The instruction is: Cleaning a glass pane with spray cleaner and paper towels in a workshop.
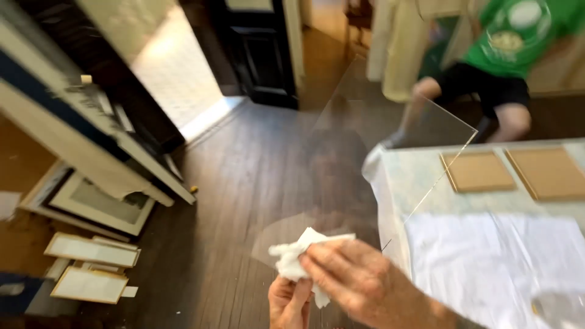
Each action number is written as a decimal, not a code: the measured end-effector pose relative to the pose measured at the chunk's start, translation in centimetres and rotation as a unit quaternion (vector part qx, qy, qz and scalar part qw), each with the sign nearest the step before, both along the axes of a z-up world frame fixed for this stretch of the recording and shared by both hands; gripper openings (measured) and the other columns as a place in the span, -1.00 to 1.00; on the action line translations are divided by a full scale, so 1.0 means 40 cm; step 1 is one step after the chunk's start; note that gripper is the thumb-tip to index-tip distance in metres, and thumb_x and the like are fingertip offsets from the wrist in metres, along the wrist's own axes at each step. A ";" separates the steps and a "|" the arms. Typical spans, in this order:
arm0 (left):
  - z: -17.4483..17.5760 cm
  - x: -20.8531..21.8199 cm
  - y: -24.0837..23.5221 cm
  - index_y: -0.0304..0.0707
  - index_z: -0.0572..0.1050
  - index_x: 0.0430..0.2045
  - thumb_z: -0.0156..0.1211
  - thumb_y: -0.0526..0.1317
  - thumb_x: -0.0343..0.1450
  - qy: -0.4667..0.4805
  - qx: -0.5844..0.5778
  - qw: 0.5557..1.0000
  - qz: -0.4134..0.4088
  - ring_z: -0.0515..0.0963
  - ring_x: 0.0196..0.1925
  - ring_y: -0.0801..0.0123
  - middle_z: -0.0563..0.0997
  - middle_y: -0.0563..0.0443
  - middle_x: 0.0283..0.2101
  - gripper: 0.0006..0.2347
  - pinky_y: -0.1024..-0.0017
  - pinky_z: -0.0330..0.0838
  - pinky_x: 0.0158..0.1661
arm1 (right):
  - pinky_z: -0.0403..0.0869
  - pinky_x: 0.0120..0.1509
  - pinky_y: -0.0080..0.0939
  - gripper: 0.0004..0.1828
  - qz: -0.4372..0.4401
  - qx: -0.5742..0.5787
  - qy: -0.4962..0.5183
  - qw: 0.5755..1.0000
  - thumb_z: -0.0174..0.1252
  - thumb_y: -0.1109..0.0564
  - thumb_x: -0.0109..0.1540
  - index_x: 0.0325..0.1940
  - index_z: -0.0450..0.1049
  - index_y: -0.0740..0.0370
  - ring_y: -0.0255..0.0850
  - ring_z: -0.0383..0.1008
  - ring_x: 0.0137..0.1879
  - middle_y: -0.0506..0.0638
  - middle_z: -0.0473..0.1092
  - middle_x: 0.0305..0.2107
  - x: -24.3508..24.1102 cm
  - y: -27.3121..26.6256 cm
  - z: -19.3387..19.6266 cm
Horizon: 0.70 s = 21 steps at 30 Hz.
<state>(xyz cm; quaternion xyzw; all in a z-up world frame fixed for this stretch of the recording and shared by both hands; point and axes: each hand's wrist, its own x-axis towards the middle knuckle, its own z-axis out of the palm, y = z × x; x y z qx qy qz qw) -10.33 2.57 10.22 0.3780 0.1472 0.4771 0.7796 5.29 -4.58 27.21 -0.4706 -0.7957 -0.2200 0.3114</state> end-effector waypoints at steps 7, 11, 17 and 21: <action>-0.044 -0.057 -0.050 -0.68 0.63 -0.22 0.29 -0.35 0.36 0.019 -0.014 0.991 0.132 0.47 -0.47 0.33 0.51 -0.07 -0.54 -0.76 0.46 0.29 -0.47 | 0.49 0.26 0.02 -0.73 0.110 0.048 -0.083 0.989 0.20 0.28 0.35 0.14 0.46 0.38 0.00 0.48 0.14 0.16 0.46 0.01 -0.005 0.039 0.119; -0.085 -0.068 -0.078 -0.69 0.63 -0.40 0.31 -0.41 0.35 0.018 0.011 0.978 0.210 0.34 -0.69 0.41 0.39 -0.01 -0.77 -0.86 0.43 0.16 -0.64 | 0.50 0.02 -0.19 -0.80 -0.146 0.165 -0.007 0.975 0.27 0.35 0.42 0.12 0.62 0.25 -0.08 0.44 0.02 0.02 0.48 -0.04 0.084 0.083 0.329; -0.212 -0.101 -0.085 -0.61 0.66 -0.43 0.42 -0.30 0.28 0.094 -0.004 0.965 0.245 0.30 -0.76 0.48 0.41 -0.01 -0.78 -0.80 0.47 0.03 -0.73 | 0.42 -0.01 -0.13 -0.80 0.252 0.001 -0.137 0.958 0.00 0.19 0.52 -0.18 0.46 0.23 -0.12 0.43 -0.10 0.08 0.44 -0.16 -0.180 -0.037 0.146; -0.285 -0.124 -0.061 -0.57 0.69 -0.54 0.46 -0.23 0.23 0.142 0.059 0.940 0.304 0.25 -0.86 0.53 0.34 0.07 -0.86 -0.77 0.44 -0.01 -0.82 | 0.55 0.21 -0.01 -0.85 0.177 0.136 -0.008 0.975 0.13 0.18 0.39 0.02 0.46 0.27 -0.03 0.54 0.08 0.04 0.48 -0.09 -0.076 0.046 0.296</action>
